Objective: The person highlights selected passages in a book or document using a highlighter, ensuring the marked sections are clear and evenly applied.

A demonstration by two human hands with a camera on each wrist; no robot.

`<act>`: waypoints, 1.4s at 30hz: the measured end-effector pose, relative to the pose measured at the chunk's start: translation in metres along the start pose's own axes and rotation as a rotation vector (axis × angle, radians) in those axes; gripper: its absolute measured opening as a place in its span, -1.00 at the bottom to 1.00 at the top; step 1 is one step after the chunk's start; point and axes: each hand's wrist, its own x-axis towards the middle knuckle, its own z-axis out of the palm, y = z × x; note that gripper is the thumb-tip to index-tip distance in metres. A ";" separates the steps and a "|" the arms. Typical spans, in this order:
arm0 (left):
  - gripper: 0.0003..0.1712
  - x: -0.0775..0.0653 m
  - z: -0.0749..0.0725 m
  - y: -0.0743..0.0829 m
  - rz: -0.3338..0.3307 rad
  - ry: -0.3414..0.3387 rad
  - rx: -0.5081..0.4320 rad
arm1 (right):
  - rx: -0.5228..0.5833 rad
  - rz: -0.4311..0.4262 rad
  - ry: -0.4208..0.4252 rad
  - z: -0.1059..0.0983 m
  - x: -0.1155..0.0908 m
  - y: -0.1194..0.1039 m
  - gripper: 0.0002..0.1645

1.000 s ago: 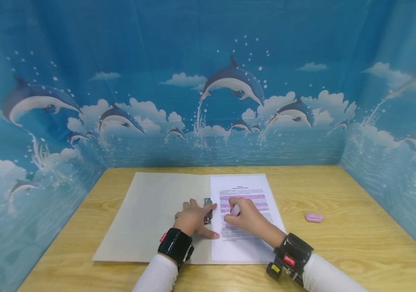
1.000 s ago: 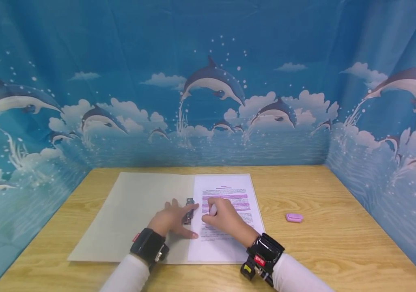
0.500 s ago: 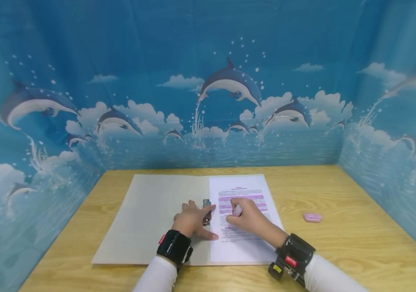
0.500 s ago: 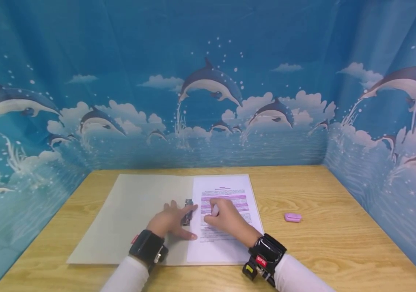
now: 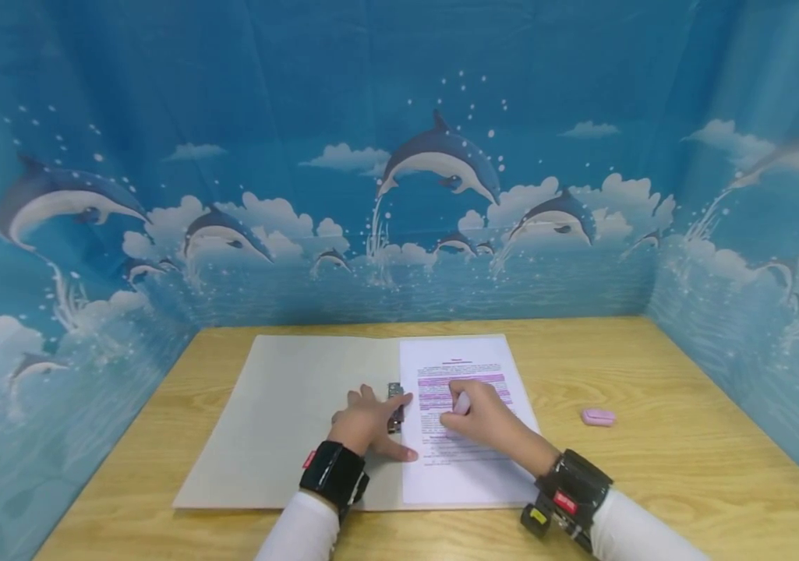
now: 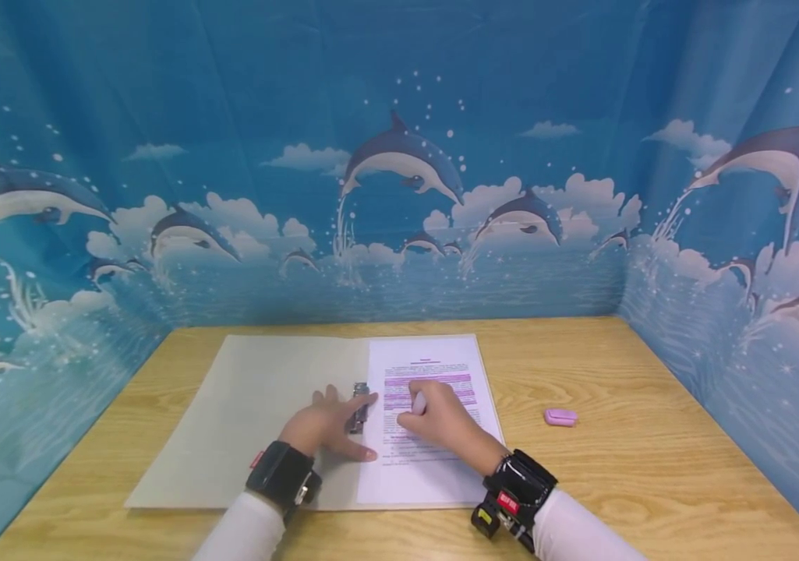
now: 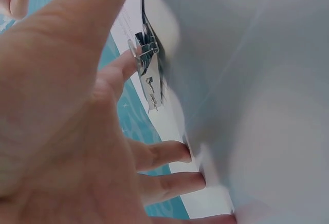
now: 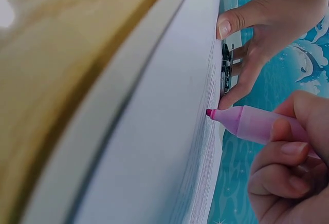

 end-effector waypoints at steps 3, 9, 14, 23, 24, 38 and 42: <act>0.17 0.001 0.000 -0.001 -0.008 -0.014 -0.005 | -0.003 -0.008 0.009 -0.001 -0.001 0.002 -0.63; 0.19 0.005 0.001 -0.003 -0.018 -0.041 -0.038 | -0.014 -0.007 0.017 -0.005 -0.004 0.005 -0.63; 0.20 0.006 0.003 -0.005 -0.016 -0.046 -0.047 | -0.024 -0.020 0.025 -0.009 -0.006 0.006 -0.61; 0.19 0.007 0.006 -0.005 -0.020 -0.044 -0.073 | -0.035 0.003 0.016 -0.013 -0.009 0.008 -0.60; 0.19 0.007 0.006 -0.005 -0.020 -0.044 -0.076 | -0.038 0.005 0.014 -0.013 -0.009 0.009 -0.60; 0.17 0.002 0.001 -0.003 -0.005 -0.026 -0.083 | -0.065 0.016 0.045 -0.021 -0.014 0.014 -0.60; 0.17 0.002 0.001 -0.003 0.000 -0.026 -0.080 | -0.072 0.020 0.044 -0.024 -0.015 0.015 -0.59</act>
